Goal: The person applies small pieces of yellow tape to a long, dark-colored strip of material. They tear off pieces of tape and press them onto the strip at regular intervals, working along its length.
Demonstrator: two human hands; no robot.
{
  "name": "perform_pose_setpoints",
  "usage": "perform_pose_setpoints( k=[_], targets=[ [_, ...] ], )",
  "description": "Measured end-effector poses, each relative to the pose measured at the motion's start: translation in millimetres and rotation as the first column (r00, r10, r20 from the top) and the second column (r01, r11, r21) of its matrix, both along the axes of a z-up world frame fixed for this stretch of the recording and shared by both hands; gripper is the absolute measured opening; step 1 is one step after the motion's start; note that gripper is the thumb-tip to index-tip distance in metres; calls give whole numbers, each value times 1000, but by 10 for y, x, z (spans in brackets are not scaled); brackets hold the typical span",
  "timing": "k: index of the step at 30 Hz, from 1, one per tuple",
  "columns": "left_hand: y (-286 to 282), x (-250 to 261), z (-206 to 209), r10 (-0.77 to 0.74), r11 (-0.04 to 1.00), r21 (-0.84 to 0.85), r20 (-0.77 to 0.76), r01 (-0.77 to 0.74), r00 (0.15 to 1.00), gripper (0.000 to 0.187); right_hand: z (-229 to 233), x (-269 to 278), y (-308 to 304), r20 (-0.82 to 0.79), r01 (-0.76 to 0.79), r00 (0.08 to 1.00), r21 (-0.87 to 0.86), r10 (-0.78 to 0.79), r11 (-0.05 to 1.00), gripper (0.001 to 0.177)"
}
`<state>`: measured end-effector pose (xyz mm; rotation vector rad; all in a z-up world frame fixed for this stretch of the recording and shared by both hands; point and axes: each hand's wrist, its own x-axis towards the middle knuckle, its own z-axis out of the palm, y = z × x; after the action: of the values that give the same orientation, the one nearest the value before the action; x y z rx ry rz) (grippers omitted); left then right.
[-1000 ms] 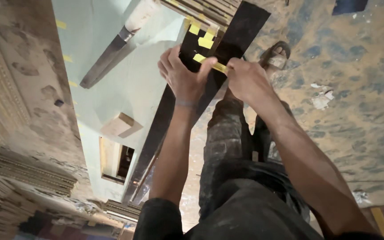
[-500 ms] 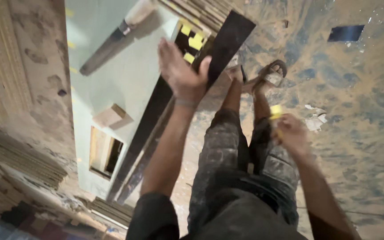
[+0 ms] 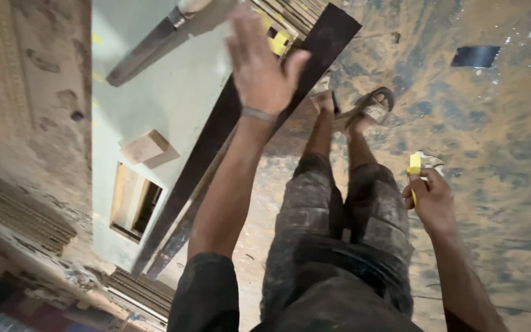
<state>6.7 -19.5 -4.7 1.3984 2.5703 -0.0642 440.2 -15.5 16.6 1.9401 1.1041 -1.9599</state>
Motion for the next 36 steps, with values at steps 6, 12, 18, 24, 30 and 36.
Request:
perform_pose_setpoints(
  k=[6, 12, 18, 24, 30, 36],
  targets=[
    [-43, 0, -168, -11, 998, 59, 74, 7, 997, 87, -49, -197, -109, -120, -2, 993, -2, 1, 1000, 23],
    [-324, -20, -92, -172, 970, 174, 7, 168, 985, 84, -20, -380, -160, -142, -32, 989, 3, 32, 999, 40],
    [-1605, 97, 132, 105, 994, -61, 187, -96, 977, 80, 195, -923, -33, -246, -292, 927, 6, 285, 956, 68],
    [-3154, 150, 504, 466, 883, -61, 4, -465, 885, 64, 427, -1941, 281, -389, -356, 805, 285, 447, 890, 41],
    [-2324, -546, 420, 251, 916, 181, 440, -359, 862, 61, 660, -3063, 326, -227, -470, 830, 206, 509, 858, 43],
    [-1111, -756, 248, -1, 961, 237, 522, -145, 853, 74, 841, -3445, 283, -65, -521, 842, 161, 535, 839, 39]
  ],
)
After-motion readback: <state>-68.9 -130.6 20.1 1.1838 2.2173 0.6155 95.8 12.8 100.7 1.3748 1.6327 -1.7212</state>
